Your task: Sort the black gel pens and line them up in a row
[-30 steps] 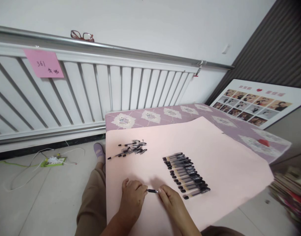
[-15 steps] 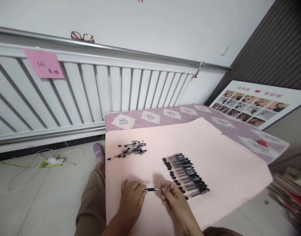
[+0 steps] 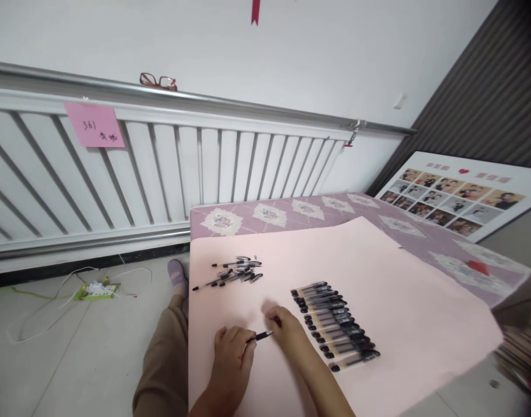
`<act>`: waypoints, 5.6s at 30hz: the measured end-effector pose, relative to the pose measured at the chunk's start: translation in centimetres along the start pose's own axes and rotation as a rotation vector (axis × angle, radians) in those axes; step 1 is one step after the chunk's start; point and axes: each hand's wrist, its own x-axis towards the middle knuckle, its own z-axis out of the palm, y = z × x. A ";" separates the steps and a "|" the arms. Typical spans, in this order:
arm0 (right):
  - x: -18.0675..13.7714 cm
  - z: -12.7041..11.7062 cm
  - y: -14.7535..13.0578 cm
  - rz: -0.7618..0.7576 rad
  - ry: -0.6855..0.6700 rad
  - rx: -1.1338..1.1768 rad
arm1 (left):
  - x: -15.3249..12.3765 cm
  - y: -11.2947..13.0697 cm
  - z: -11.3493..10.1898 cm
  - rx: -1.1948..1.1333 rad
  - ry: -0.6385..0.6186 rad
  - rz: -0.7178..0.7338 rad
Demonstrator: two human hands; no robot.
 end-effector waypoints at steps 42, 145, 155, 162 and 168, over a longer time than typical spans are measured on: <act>4.8 -1.6 -1.5 -0.075 0.062 -0.126 | 0.4 -0.4 0.1 -0.069 -0.006 -0.054; -0.9 -12.5 8.9 -0.058 0.141 -0.561 | -0.2 0.0 0.8 0.095 0.074 0.388; -0.2 -12.2 11.3 -0.044 0.168 -0.568 | -0.6 -0.5 1.2 0.092 0.055 0.356; -0.1 -12.0 11.3 -0.056 0.174 -0.550 | -0.7 -0.7 1.2 0.085 0.004 0.329; -0.4 -11.6 8.4 -0.069 0.222 -0.527 | -0.6 -0.4 1.1 0.053 -0.020 0.303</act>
